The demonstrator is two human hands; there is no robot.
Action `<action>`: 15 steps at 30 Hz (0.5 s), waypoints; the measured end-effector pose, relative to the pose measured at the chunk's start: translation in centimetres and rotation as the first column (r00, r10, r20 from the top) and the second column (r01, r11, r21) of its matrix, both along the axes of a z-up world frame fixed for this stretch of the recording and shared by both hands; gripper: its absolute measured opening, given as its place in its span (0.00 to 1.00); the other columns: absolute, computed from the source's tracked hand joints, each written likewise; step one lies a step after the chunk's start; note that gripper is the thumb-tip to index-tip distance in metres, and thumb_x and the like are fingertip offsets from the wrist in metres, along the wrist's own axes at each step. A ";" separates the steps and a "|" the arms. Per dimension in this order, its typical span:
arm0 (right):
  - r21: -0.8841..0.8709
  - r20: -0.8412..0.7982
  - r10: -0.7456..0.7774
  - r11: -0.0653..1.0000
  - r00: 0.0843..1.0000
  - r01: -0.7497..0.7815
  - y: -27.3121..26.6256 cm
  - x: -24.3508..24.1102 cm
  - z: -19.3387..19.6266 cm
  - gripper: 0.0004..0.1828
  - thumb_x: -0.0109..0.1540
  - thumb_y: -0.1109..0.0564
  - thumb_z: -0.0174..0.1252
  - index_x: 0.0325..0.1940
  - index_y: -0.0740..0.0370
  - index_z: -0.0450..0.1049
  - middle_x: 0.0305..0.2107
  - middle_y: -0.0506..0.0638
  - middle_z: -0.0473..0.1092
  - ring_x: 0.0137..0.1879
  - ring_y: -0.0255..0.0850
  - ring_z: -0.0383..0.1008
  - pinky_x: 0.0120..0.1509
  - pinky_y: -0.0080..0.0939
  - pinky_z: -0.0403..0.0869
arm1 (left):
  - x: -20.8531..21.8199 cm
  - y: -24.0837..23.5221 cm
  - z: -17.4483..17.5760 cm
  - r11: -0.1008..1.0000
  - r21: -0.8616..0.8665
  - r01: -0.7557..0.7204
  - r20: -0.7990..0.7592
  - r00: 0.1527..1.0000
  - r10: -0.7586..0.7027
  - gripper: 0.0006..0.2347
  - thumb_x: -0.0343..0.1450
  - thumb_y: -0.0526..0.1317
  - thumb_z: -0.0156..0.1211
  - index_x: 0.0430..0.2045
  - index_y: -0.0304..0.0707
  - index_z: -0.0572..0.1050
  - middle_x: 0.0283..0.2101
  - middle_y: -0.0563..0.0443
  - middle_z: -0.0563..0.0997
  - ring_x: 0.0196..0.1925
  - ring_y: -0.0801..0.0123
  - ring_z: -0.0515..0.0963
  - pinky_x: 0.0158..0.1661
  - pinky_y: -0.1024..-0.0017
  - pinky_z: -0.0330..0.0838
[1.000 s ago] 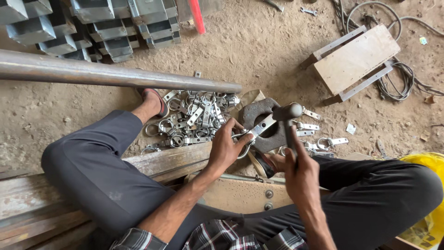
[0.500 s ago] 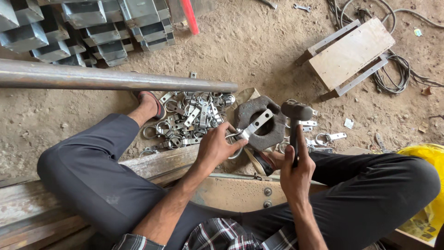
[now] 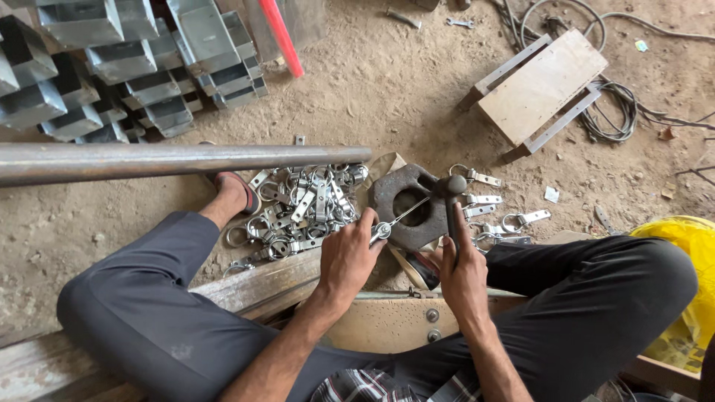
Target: The person assembles metal components together using a hammer and a jig to secure parts, repeatedly striking the metal pieces to join them and setting aside finished units.
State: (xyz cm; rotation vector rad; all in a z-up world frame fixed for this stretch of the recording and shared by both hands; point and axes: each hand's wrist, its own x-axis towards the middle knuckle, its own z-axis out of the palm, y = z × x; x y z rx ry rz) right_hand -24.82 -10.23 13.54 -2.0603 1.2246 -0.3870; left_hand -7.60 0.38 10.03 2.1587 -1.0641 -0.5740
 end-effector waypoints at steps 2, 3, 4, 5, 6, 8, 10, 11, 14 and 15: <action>-0.029 0.062 0.021 0.999 0.998 -0.020 0.2 0.3 -0.1 0.34 0.70 0.60 0.48 0.80 0.46 0.51 0.30 0.61 0.78 0.31 0.42 0.82 0.30 0.47 0.79 | 0.0 0.2 0.5 0.999 0.028 0.020 0.021 1.000 -0.021 0.17 0.67 0.38 0.71 0.47 0.34 0.72 0.35 0.43 0.85 0.30 0.63 0.85 0.24 0.70 0.79; 0.027 0.102 0.016 0.999 0.995 -0.019 0.4 0.6 -0.1 0.34 0.70 0.61 0.49 0.81 0.44 0.51 0.29 0.63 0.75 0.30 0.44 0.81 0.32 0.46 0.82 | 0.1 0.3 0.7 0.999 0.041 0.031 0.033 0.999 -0.033 0.17 0.67 0.39 0.71 0.47 0.35 0.72 0.36 0.43 0.85 0.32 0.63 0.86 0.27 0.69 0.79; 0.071 0.134 -0.003 0.997 0.991 -0.007 0.5 0.5 0.0 0.35 0.71 0.61 0.49 0.81 0.43 0.52 0.28 0.66 0.72 0.29 0.46 0.80 0.34 0.45 0.84 | -0.1 0.2 1.0 1.000 -0.009 0.030 0.085 0.996 -0.029 0.18 0.65 0.39 0.72 0.45 0.34 0.73 0.38 0.43 0.84 0.34 0.61 0.85 0.30 0.68 0.79; 0.115 0.166 -0.022 0.993 0.986 0.003 0.5 0.4 0.0 0.35 0.71 0.61 0.49 0.82 0.41 0.53 0.27 0.68 0.69 0.28 0.48 0.79 0.36 0.43 0.87 | -0.1 0.3 1.1 0.998 -0.061 0.031 0.136 0.990 -0.022 0.18 0.63 0.39 0.73 0.44 0.34 0.74 0.40 0.42 0.84 0.36 0.59 0.85 0.32 0.67 0.79; 0.134 0.141 -0.043 0.991 0.989 0.023 0.5 0.3 0.1 0.36 0.70 0.62 0.49 0.81 0.40 0.52 0.28 0.67 0.71 0.30 0.46 0.81 0.36 0.45 0.85 | -0.2 0.5 1.2 0.993 -0.112 0.034 0.185 0.983 -0.013 0.19 0.61 0.38 0.74 0.42 0.34 0.74 0.42 0.42 0.84 0.38 0.57 0.84 0.35 0.65 0.79; 0.169 0.092 -0.084 0.983 0.992 0.068 0.6 0.2 0.0 0.37 0.69 0.63 0.48 0.80 0.38 0.51 0.28 0.66 0.75 0.34 0.43 0.84 0.35 0.47 0.81 | -0.1 0.6 1.0 0.993 -0.111 0.040 0.179 0.984 -0.019 0.19 0.61 0.39 0.74 0.43 0.35 0.74 0.45 0.40 0.82 0.42 0.56 0.83 0.38 0.63 0.79; 0.042 0.090 -0.018 0.999 0.996 0.014 0.5 0.2 0.0 0.40 0.67 0.65 0.48 0.80 0.39 0.48 0.35 0.64 0.76 0.37 0.45 0.84 0.37 0.49 0.80 | 0.2 0.6 0.5 0.996 -0.076 0.045 0.084 0.996 -0.038 0.19 0.64 0.40 0.72 0.44 0.35 0.72 0.46 0.40 0.81 0.42 0.57 0.83 0.38 0.63 0.81; -0.019 0.085 0.018 1.000 0.996 -0.016 0.5 0.1 0.0 0.41 0.66 0.66 0.47 0.80 0.39 0.47 0.38 0.63 0.77 0.38 0.46 0.84 0.39 0.50 0.80 | 0.3 0.5 0.2 0.998 -0.041 0.051 -0.008 0.999 -0.051 0.18 0.66 0.41 0.70 0.45 0.35 0.71 0.45 0.40 0.81 0.41 0.59 0.84 0.36 0.65 0.82; -0.008 0.024 0.015 1.000 1.000 -0.015 0.3 0.3 0.2 0.41 0.67 0.65 0.47 0.81 0.40 0.45 0.38 0.64 0.77 0.40 0.51 0.82 0.42 0.55 0.78 | 0.7 0.1 0.0 0.994 0.093 0.059 -0.221 0.975 -0.038 0.16 0.71 0.42 0.64 0.48 0.37 0.68 0.39 0.42 0.82 0.37 0.62 0.85 0.34 0.63 0.82; 0.019 -0.018 -0.001 1.000 1.000 0.002 0.3 0.3 0.3 0.40 0.68 0.64 0.47 0.81 0.41 0.45 0.38 0.64 0.77 0.40 0.52 0.81 0.43 0.55 0.77 | 1.0 0.1 0.1 0.988 0.141 0.063 -0.279 0.960 -0.021 0.16 0.72 0.43 0.62 0.49 0.38 0.67 0.36 0.43 0.83 0.35 0.62 0.86 0.34 0.61 0.82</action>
